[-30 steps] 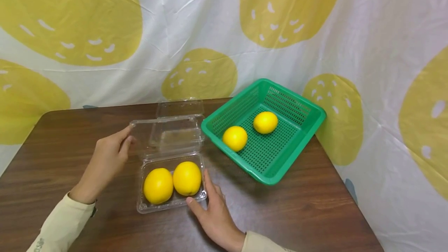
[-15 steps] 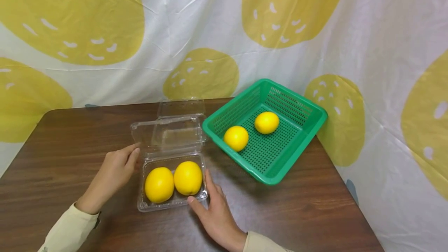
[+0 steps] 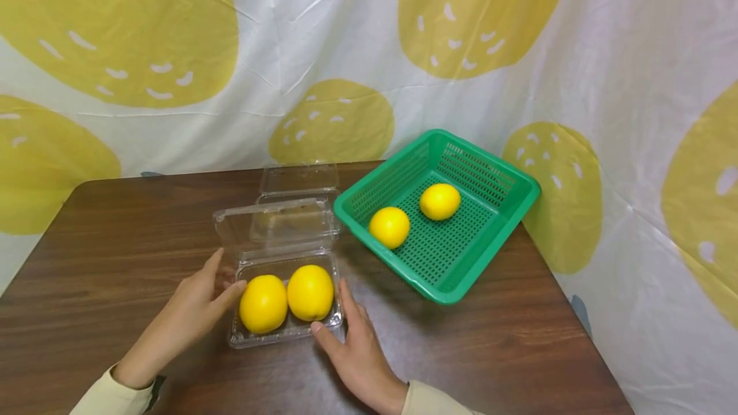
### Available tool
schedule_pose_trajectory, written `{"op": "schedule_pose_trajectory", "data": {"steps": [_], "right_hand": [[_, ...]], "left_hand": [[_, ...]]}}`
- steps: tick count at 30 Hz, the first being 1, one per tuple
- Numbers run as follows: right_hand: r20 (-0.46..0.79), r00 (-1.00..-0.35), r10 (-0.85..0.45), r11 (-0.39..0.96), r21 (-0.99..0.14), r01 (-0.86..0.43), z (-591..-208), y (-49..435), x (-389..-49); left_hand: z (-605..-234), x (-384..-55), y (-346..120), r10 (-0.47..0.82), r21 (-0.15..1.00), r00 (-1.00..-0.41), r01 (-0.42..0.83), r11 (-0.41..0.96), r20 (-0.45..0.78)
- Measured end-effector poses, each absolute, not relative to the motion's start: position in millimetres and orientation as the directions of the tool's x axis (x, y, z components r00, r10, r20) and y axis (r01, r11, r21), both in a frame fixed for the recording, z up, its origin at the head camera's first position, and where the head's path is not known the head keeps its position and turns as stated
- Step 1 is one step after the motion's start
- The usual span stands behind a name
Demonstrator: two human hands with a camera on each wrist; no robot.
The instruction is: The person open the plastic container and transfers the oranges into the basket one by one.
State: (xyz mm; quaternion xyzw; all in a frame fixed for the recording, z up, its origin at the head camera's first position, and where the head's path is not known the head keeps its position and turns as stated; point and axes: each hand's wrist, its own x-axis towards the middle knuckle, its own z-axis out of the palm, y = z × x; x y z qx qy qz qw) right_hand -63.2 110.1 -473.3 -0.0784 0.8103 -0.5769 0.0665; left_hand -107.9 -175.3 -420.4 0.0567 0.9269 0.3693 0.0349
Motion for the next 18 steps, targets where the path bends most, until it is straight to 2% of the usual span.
{"op": "schedule_pose_trajectory", "data": {"steps": [10, 18], "right_hand": [[-0.02, -0.979, -0.201, 0.307, -0.951, -0.043, -474, 111, -64], [-0.026, -0.981, -0.191, 0.303, -0.952, -0.034, -474, 110, -64]], "left_hand": [[-418, -97, -177, 0.201, 0.694, -0.977, 0.093, 0.714, -0.075], [-416, -87, -177, 0.206, 0.702, -0.978, 0.117, 0.703, -0.043]]}}
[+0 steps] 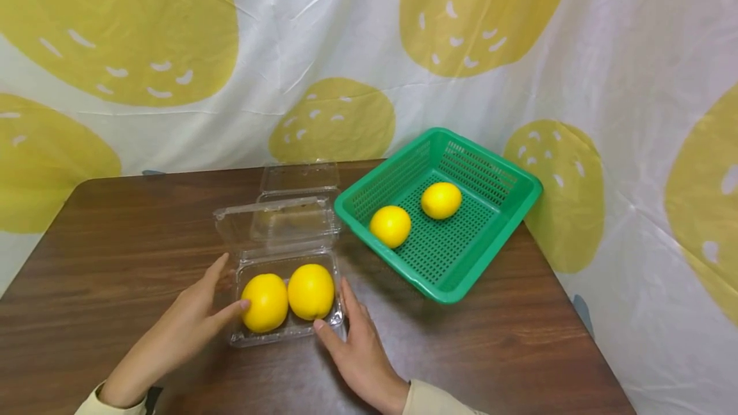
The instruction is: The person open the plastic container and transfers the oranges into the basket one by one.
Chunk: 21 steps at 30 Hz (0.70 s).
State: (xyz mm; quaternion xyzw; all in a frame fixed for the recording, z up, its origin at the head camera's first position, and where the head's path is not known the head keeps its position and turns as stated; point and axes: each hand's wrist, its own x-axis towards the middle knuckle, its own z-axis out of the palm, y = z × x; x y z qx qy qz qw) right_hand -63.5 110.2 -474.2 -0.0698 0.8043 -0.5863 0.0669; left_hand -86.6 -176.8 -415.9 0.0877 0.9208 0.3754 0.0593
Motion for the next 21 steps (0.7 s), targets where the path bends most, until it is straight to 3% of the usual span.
{"op": "schedule_pose_trajectory", "data": {"steps": [21], "right_hand": [[-0.041, -0.982, -0.185, 0.313, -0.949, -0.019, -472, 112, -65]], "left_hand": [[-444, -71, -183, 0.267, 0.846, -0.961, 0.079, 0.528, -0.077]]}}
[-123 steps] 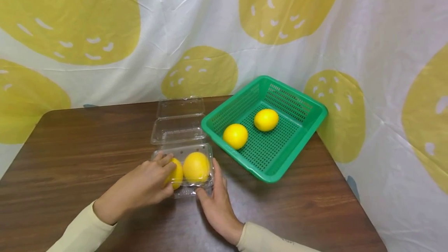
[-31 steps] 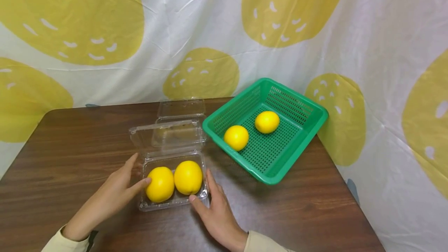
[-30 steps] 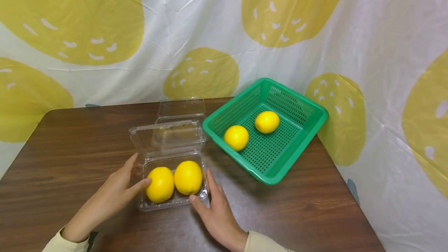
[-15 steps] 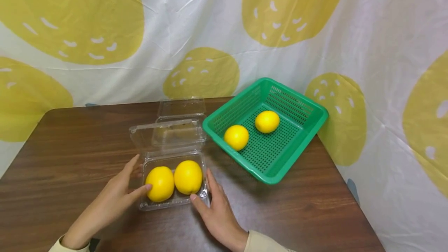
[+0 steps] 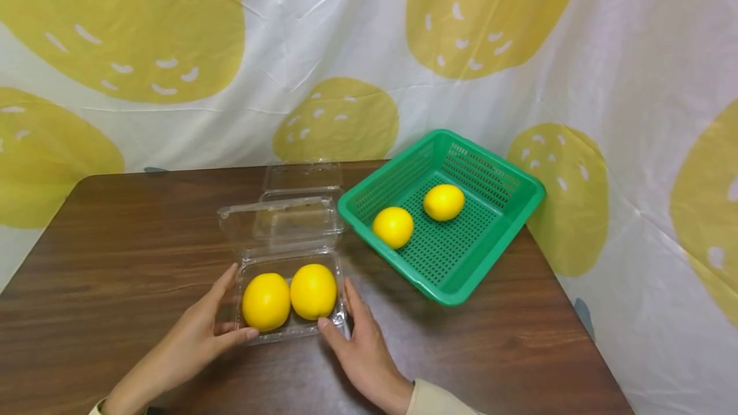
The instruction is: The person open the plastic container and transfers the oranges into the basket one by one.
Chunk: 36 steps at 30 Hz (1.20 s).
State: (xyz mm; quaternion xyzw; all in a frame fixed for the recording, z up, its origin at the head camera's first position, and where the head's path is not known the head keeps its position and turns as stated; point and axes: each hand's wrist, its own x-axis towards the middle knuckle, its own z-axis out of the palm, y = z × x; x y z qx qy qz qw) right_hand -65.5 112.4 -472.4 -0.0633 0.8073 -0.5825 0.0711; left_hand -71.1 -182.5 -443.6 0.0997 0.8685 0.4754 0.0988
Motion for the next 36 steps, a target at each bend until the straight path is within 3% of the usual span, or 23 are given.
{"op": "schedule_pose_trajectory", "data": {"steps": [11, 21, 27, 36], "right_hand": [[-0.008, -0.988, -0.153, 0.326, -0.944, -0.043, -467, 114, -69], [0.139, -0.97, -0.201, 0.404, -0.89, -0.212, -460, 118, -73], [0.253, -0.925, -0.285, 0.462, -0.809, -0.364, -455, 119, -79], [0.408, -0.807, -0.428, 0.529, -0.61, -0.589, -455, 113, -91]], "left_hand": [[-448, -68, -185, 0.262, 0.881, -0.954, -0.001, 0.472, -0.142], [-449, -68, -184, 0.26, 0.875, -0.955, -0.001, 0.484, -0.144], [-450, -69, -184, 0.259, 0.869, -0.956, 0.009, 0.494, -0.138], [-449, -66, -183, 0.258, 0.877, -0.958, 0.015, 0.481, -0.125]]}}
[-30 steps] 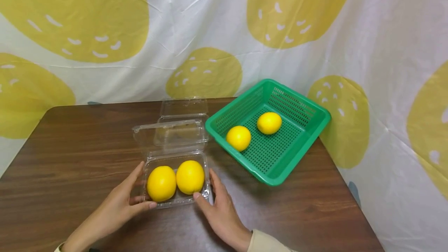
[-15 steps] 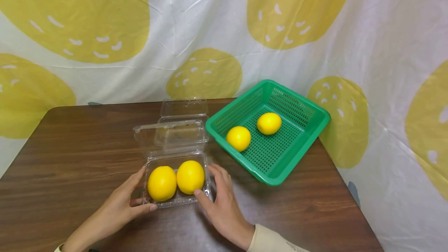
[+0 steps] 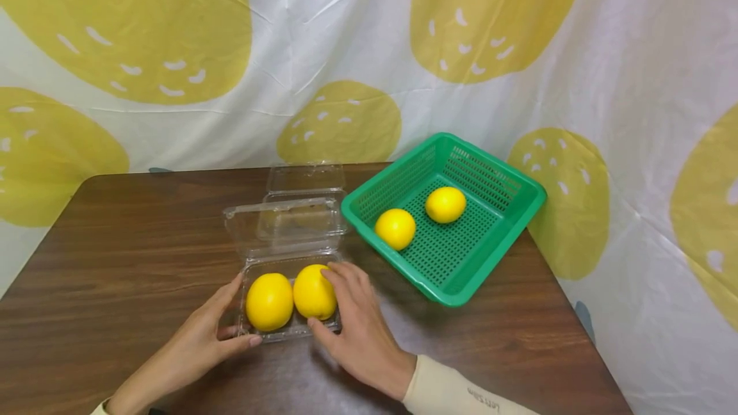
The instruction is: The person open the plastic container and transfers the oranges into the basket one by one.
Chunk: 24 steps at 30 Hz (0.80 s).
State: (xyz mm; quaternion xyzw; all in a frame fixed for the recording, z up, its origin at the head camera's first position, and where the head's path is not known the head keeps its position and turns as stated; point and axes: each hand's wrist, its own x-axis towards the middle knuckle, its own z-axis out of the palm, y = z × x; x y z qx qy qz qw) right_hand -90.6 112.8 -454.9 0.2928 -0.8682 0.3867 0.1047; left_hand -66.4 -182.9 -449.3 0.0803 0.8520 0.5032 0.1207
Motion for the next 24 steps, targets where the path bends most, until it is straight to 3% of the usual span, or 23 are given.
{"op": "schedule_pose_trajectory", "data": {"steps": [11, 24], "right_hand": [[0.321, -0.77, -0.551, 0.549, -0.556, -0.624, -447, 101, -105], [0.217, -0.698, -0.683, 0.594, -0.391, -0.703, -431, 77, -127]], "left_hand": [[-453, -65, -182, 0.27, 0.886, -0.955, 0.016, 0.464, -0.124], [-450, -69, -185, 0.31, 0.883, -0.944, 0.05, 0.466, -0.11]]}}
